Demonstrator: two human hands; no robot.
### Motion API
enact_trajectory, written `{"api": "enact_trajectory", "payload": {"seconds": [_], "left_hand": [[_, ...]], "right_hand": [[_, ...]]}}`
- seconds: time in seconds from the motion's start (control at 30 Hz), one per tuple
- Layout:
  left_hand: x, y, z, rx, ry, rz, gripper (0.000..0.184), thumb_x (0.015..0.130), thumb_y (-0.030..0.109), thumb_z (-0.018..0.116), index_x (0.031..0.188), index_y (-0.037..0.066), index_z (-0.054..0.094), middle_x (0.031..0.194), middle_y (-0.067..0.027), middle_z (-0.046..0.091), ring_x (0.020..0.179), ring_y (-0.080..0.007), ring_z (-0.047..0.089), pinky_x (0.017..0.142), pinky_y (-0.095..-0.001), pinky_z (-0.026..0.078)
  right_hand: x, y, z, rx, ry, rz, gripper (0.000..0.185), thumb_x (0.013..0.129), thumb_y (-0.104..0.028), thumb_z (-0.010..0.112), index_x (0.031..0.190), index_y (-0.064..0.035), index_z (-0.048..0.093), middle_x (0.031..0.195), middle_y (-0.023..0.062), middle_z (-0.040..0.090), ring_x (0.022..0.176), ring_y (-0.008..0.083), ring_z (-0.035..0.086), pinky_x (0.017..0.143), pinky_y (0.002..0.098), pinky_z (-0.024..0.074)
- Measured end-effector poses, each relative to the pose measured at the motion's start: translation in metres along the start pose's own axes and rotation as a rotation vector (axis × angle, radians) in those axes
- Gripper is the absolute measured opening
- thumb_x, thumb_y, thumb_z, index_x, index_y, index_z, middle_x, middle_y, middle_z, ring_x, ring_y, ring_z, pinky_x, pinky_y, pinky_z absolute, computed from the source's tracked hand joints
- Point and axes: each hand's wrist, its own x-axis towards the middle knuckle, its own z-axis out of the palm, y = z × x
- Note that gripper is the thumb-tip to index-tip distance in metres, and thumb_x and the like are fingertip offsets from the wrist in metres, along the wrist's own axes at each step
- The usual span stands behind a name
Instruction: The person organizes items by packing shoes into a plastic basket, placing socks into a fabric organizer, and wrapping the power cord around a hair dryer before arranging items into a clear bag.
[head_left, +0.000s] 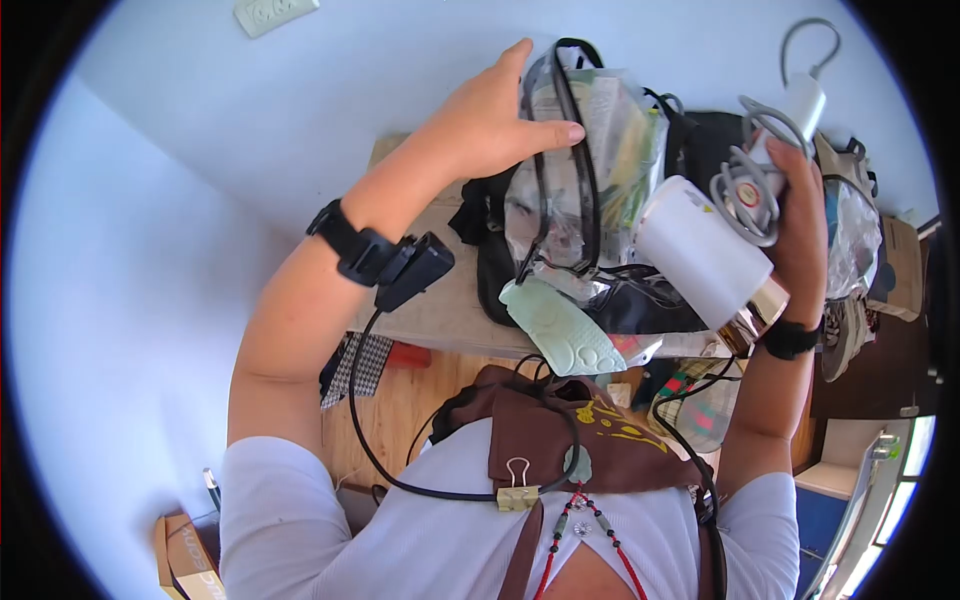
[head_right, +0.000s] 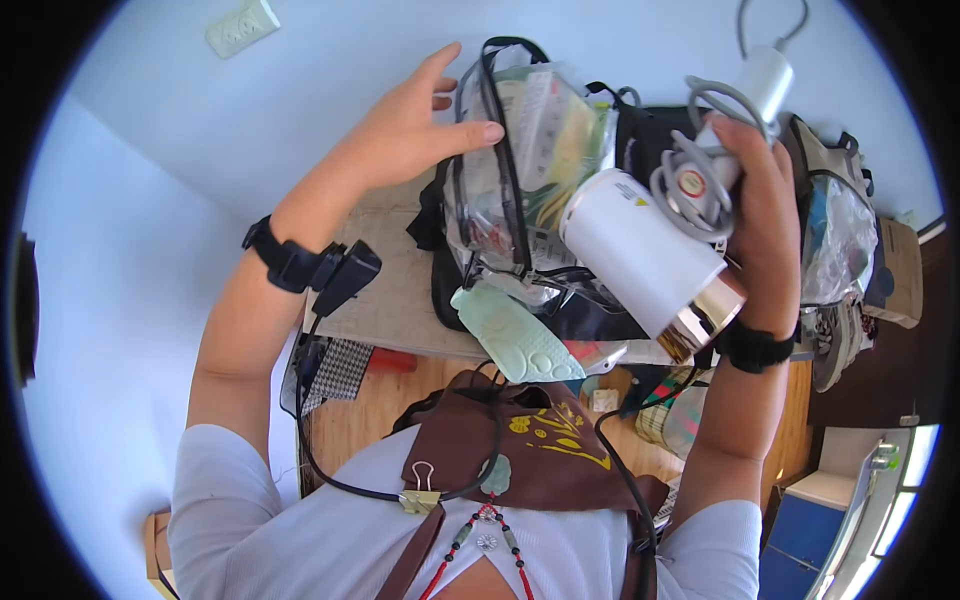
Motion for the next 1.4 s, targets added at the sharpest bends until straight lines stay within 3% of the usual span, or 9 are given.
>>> {"api": "enact_trajectory", "payload": {"seconds": [0.2,0.37,0.43,0.53,0.73,0.87,1.07,1.23,1.4], "left_hand": [[0.003,0.019,-0.006,-0.18,-0.014,-0.127,0.102,0.068,0.049,0.073,0.136,-0.009,0.023,0.124,-0.0294,0.047,0.114,-0.0334,0.051,0.094,-0.0383,0.042],[0.018,-0.007,0.037,-0.064,0.101,-0.092,0.093,0.072,0.052,0.067,0.131,-0.009,0.03,0.119,-0.0308,0.051,0.112,-0.0392,0.051,0.095,-0.0392,0.04],[0.019,0.017,0.029,0.09,0.055,-0.181,0.082,0.076,0.047,0.063,0.128,-0.01,0.034,0.116,-0.0305,0.052,0.11,-0.0421,0.051,0.095,-0.0397,0.039],[0.024,-0.006,0.028,-0.023,0.036,-0.129,0.057,0.08,0.026,0.055,0.123,-0.009,0.041,0.113,-0.0307,0.054,0.108,-0.0408,0.052,0.093,-0.0402,0.039],[0.018,0.004,0.02,-0.038,0.126,-0.239,0.042,0.076,0.003,0.046,0.117,-0.004,0.051,0.092,-0.0217,0.062,0.082,-0.0274,0.062,0.073,-0.0342,0.048],[0.02,0.022,0.02,-0.185,0.272,-0.194,0.041,0.073,-0.001,0.047,0.113,-0.004,0.056,0.073,-0.0124,0.064,0.061,-0.0154,0.06,0.056,-0.0283,0.047],[0.033,0.067,-0.041,-0.081,0.315,-0.054,0.041,0.069,-0.002,0.053,0.11,-0.007,0.057,0.069,-0.0116,0.063,0.06,-0.0157,0.059,0.057,-0.027,0.046],[0.012,0.074,-0.126,-0.32,0.293,-0.183,0.039,0.076,-0.002,0.051,0.114,-0.003,0.057,0.077,-0.0081,0.062,0.063,-0.0093,0.055,0.058,-0.0213,0.044],[-0.046,0.006,-0.174,0.093,0.494,-0.367,0.043,0.072,-0.001,0.051,0.115,-0.003,0.058,0.074,-0.0028,0.06,0.061,-0.008,0.052,0.057,-0.0219,0.043]], "right_hand": [[-0.047,-0.033,-0.026,0.106,0.241,-0.124,0.032,0.079,-0.027,0.058,0.1,-0.0024,0.057,0.083,0.0085,0.058,0.069,0.0148,0.059,0.057,0.0259,0.0499],[-0.051,-0.008,-0.063,-0.023,0.014,0.08,0.035,0.081,-0.03,0.057,0.102,-0.0023,0.058,0.081,0.0053,0.059,0.065,0.0116,0.058,0.056,0.0246,0.0489],[-0.032,0.036,-0.076,-0.279,-0.121,0.219,0.03,0.08,-0.024,0.057,0.095,0.0013,0.061,0.079,0.0058,0.062,0.067,0.0126,0.06,0.059,0.0258,0.0493],[-0.03,0.073,-0.059,0.187,-0.058,0.315,0.03,0.072,-0.022,0.063,0.088,0.0026,0.06,0.07,0.0062,0.058,0.055,0.0137,0.054,0.049,0.0277,0.0431],[-0.015,0.14,-0.046,0.301,-0.275,0.637,0.028,0.073,-0.022,0.064,0.088,0.0015,0.059,0.073,0.0064,0.059,0.058,0.0143,0.056,0.05,0.0299,0.0446],[-0.02,0.143,-0.041,0.489,-0.246,0.598,0.027,0.072,-0.021,0.061,0.093,-0.0046,0.056,0.07,0.0037,0.056,0.055,0.0152,0.055,0.051,0.0286,0.0464],[-0.034,0.093,-0.011,0.665,-0.161,0.622,0.025,0.073,-0.022,0.058,0.093,-0.0066,0.055,0.069,0.0037,0.057,0.054,0.0154,0.056,0.049,0.0287,0.0487],[-0.026,0.043,0.029,0.655,-0.45,0.54,0.024,0.074,-0.02,0.056,0.093,-0.0045,0.056,0.072,0.0052,0.06,0.056,0.0154,0.058,0.05,0.0283,0.0493],[-0.008,0.072,0.1,0.401,-0.613,0.38,0.028,0.07,-0.025,0.063,0.085,-0.0011,0.063,0.073,0.0037,0.06,0.059,0.0131,0.055,0.055,0.0274,0.046]]}}
